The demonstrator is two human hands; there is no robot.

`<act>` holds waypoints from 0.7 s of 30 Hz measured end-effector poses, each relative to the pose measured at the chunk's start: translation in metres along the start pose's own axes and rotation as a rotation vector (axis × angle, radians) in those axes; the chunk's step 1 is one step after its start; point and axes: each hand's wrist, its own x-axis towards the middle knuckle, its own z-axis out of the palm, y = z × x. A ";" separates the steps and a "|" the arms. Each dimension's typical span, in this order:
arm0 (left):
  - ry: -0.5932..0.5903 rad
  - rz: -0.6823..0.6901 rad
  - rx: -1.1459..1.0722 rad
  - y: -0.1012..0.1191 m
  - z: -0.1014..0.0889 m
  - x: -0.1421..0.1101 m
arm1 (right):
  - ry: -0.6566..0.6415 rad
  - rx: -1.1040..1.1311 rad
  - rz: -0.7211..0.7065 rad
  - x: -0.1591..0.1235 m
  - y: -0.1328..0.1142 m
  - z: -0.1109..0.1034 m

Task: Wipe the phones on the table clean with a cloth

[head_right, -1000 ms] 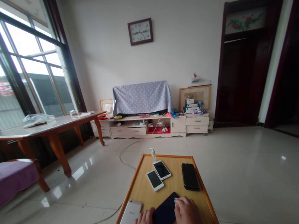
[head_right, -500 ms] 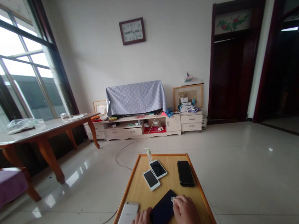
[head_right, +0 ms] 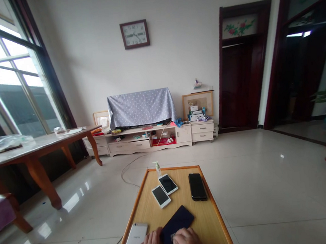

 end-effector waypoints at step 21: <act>-0.022 -0.010 0.002 0.001 -0.003 -0.001 | 0.029 -0.137 0.261 0.038 0.011 -0.036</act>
